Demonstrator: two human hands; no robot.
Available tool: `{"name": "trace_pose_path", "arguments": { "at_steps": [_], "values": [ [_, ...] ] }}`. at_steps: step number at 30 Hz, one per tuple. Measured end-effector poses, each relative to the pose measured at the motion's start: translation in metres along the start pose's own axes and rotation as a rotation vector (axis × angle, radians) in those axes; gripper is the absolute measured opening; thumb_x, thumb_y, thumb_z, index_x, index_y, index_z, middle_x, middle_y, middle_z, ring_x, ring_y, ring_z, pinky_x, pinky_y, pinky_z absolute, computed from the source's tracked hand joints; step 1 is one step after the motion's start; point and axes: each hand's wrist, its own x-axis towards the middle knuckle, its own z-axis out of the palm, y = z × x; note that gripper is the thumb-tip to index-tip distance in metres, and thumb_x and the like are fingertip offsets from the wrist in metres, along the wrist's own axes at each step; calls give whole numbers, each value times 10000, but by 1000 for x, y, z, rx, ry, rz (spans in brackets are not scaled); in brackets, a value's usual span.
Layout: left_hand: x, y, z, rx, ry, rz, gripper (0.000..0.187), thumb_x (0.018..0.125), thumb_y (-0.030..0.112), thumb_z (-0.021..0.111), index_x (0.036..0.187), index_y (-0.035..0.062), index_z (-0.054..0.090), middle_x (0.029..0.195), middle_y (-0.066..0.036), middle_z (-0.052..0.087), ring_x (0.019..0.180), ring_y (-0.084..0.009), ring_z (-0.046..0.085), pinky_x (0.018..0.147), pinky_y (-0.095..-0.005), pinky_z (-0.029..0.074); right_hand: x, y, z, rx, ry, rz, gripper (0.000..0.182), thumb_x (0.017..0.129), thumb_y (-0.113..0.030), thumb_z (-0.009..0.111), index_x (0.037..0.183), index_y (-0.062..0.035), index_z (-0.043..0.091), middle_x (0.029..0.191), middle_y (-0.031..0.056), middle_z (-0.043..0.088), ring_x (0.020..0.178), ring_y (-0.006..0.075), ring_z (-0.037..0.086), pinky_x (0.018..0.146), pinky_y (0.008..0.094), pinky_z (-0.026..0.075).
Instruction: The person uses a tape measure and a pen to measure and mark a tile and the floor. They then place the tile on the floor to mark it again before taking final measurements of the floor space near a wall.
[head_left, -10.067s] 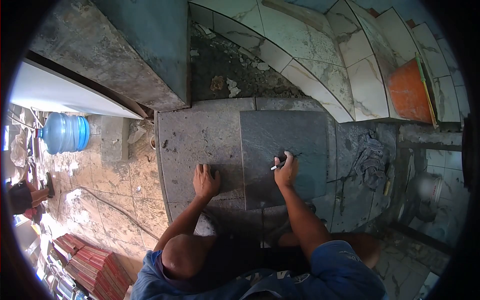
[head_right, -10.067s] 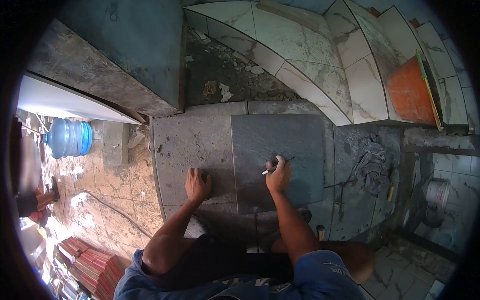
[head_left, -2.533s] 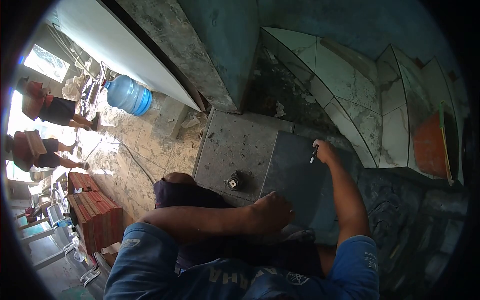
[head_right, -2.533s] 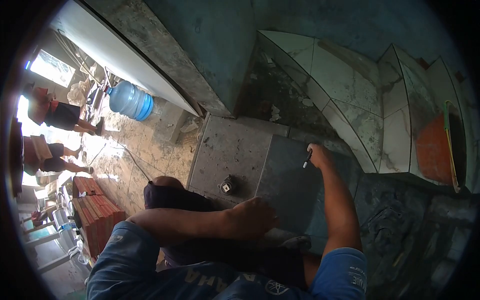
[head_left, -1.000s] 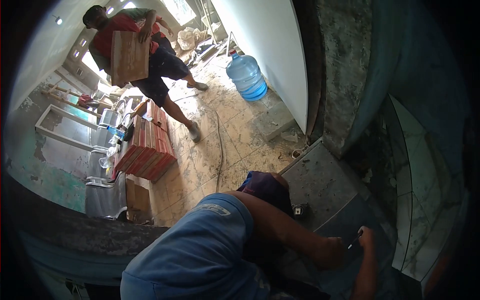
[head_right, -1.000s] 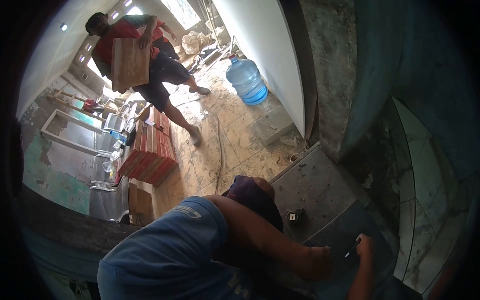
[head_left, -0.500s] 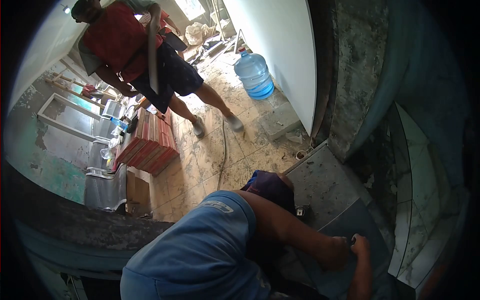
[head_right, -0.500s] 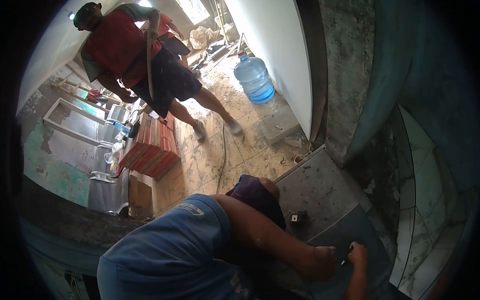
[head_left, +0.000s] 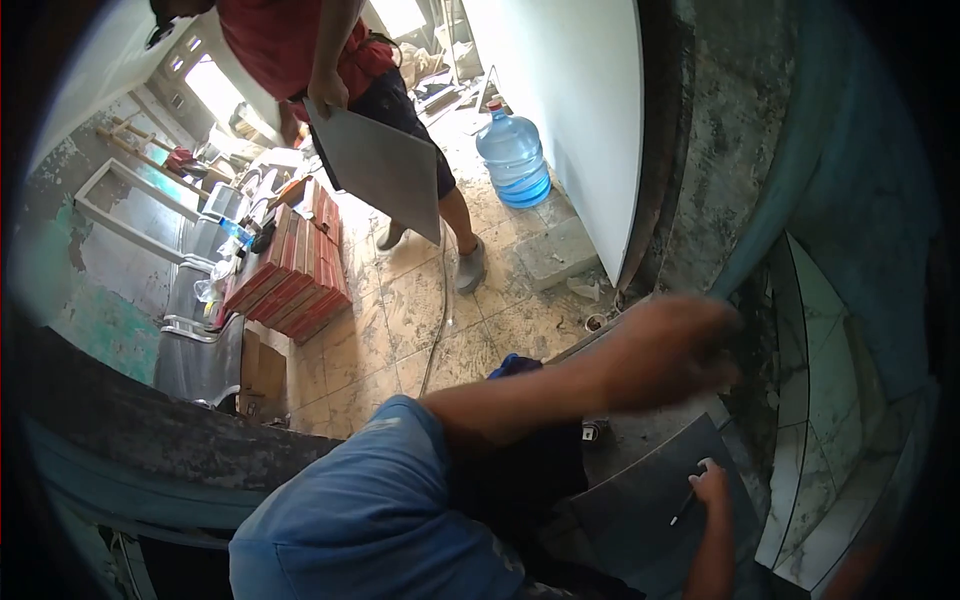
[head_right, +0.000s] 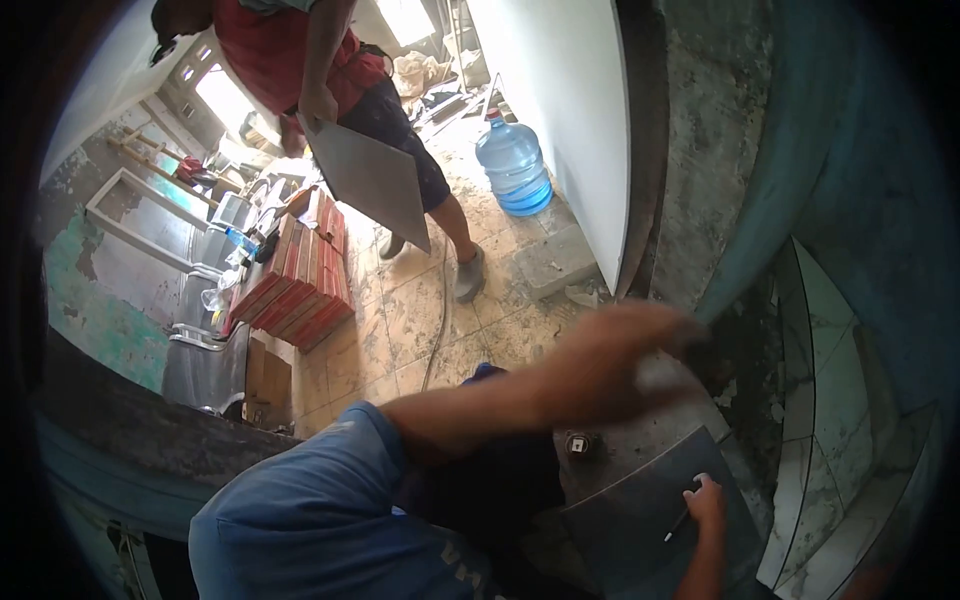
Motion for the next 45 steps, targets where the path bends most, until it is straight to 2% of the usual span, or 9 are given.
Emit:
{"name": "trace_pose_path", "arguments": {
  "at_steps": [9,12,14,20,27,34,36,37,45],
  "values": [
    [-155,-154,-68,274,-71,-800,480,807,270,705,1151,-15,530,736,-144,637,695,-234,638,624,-330,493,-21,3,-3,-183,94,388,446,757,-357,718,993,7,612,978,243,644,940,404,616,844,460,478],
    [-220,-195,-39,147,-209,-951,484,791,298,706,1120,-22,554,774,-177,653,751,-289,654,703,-378,500,-22,47,37,-161,209,454,699,805,-547,611,1173,45,553,1102,239,619,1036,380,598,860,472,475],
    [-278,-239,-15,-18,-211,-687,449,774,276,720,1101,6,573,830,-179,659,762,-275,656,702,-369,507,-38,11,25,3,109,531,714,818,-583,561,1157,45,567,1120,246,607,1047,394,579,872,467,462],
    [-307,-221,25,-430,-835,-304,443,771,269,723,1104,19,575,849,-178,658,769,-273,655,708,-369,507,-54,23,73,101,200,648,497,925,-502,438,994,-37,600,1005,215,628,965,405,590,815,499,463],
    [-285,-257,49,-390,-957,-77,435,766,260,726,1108,36,578,876,-175,656,780,-271,653,716,-368,509,-68,-24,49,30,99,555,444,935,-471,449,954,-41,559,941,198,625,897,364,618,732,493,487],
    [-275,-271,63,-233,-997,23,429,761,250,729,1112,54,581,902,-172,654,790,-268,651,724,-368,510,-59,-5,79,-30,91,383,350,906,-367,523,983,-26,527,932,188,624,877,359,620,759,473,504],
    [-265,-245,96,34,-992,-804,413,761,245,729,1111,80,588,952,-146,631,824,-274,635,758,-372,506,-62,-13,71,-15,63,370,329,905,-339,514,987,-21,527,932,193,623,877,358,619,759,470,503],
    [-261,-238,107,43,-994,-812,413,761,245,729,1111,80,588,952,-146,631,824,-274,635,758,-372,506,-62,-16,64,-20,49,368,308,904,-311,506,991,-16,526,932,198,622,877,358,618,759,466,501],
    [-237,-232,178,-16,-1014,-222,536,757,291,731,1190,79,497,1122,-157,524,1005,-346,543,821,-422,474,-64,-11,35,384,91,305,201,867,-195,565,954,-21,513,864,151,630,785,274,632,708,392,511]
  ]
}}
